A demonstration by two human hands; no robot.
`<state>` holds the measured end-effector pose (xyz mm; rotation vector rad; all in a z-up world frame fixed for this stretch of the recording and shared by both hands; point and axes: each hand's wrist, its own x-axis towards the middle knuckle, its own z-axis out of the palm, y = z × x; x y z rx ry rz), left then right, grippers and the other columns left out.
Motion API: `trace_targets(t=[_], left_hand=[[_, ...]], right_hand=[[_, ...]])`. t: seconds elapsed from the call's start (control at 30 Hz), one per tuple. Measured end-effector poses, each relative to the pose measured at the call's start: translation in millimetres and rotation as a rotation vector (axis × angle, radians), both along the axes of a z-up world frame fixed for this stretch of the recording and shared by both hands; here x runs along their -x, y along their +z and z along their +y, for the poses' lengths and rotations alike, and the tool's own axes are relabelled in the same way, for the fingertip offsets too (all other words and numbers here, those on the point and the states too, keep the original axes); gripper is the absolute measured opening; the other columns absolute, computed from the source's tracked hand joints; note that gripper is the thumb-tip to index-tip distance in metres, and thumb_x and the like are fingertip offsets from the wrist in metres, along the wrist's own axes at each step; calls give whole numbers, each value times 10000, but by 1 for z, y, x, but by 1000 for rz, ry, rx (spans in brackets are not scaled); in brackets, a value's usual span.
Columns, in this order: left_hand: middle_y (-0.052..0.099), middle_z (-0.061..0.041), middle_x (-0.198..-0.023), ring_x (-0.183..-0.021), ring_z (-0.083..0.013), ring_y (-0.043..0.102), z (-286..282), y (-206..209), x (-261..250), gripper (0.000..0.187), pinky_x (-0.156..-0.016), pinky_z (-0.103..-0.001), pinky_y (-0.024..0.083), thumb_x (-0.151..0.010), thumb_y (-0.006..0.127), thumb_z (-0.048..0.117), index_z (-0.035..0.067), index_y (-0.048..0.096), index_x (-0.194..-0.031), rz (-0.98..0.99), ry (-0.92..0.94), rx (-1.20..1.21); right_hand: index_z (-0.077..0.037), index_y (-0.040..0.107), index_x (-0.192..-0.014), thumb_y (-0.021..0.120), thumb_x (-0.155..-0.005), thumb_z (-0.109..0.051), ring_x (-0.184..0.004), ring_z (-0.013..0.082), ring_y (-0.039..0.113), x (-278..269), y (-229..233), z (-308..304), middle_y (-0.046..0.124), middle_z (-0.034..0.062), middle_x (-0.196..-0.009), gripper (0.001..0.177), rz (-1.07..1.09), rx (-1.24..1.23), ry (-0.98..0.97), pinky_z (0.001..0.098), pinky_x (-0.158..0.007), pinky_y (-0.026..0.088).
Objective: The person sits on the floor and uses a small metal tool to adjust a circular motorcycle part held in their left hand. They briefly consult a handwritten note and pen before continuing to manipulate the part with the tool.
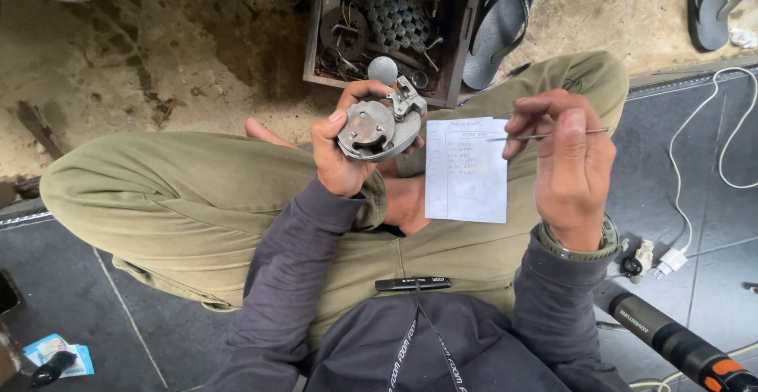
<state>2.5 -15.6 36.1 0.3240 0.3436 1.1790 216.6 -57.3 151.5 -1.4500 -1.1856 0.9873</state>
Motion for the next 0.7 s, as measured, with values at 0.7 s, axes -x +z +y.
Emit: trace_targets(t=[0.7], left_hand=[[639, -301, -947, -709, -387, 727, 4, -13, -14, 578, -573, -423, 651, -949, 374, 437, -66, 472, -1217, 32, 113, -63]], right_hand=[[126, 639, -1190, 499, -1038, 97, -926, 283, 714, -8, -31, 41, 660, 221, -1003, 209, -273, -14, 360, 414, -842, 585]])
